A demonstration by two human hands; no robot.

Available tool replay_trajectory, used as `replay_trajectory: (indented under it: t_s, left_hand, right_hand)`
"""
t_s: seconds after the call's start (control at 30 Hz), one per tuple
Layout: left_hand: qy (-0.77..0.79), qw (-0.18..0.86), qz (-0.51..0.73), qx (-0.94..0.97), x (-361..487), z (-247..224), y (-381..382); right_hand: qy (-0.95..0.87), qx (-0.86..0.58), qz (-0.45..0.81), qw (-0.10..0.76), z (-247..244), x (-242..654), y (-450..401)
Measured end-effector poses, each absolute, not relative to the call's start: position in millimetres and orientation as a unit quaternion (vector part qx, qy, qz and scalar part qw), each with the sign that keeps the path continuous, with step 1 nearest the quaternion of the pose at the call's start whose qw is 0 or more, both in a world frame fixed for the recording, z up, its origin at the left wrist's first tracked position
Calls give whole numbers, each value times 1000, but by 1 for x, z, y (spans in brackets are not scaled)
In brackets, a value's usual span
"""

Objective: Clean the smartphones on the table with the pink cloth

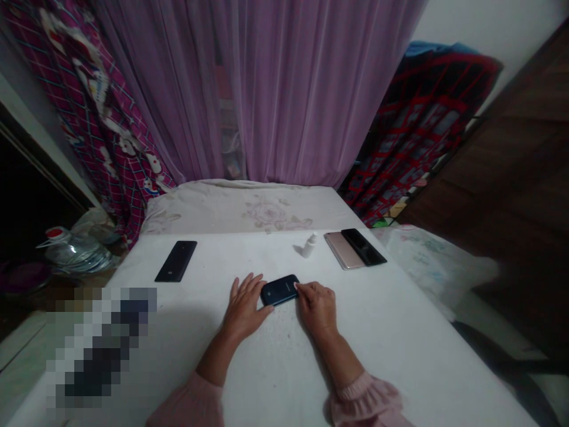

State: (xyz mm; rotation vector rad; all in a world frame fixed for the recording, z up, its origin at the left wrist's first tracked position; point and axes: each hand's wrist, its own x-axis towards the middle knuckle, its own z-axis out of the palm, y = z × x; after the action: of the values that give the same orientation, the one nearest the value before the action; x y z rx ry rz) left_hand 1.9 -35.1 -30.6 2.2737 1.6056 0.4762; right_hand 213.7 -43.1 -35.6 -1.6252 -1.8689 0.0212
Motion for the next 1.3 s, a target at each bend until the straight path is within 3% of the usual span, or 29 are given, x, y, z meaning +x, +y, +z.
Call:
replay_trajectory:
  t_s: [0.23,0.6,0.93,1.3]
  left_hand:
    - [558,145,174,798,3,-34,-35]
    - [547,140,169,808,0,-38,-33]
    - [540,132,180,812,0,-42,-32]
    - [540,126,188,810,1,-44,-31]
  right_hand:
    - [-779,-522,23,346,-34,181,-56]
    - [-753,-579,10,313,-37,229,-43]
    - [-817,-477,9,323,-31,179,-52]
    - [-732,-592,15,337,-41,226,-37]
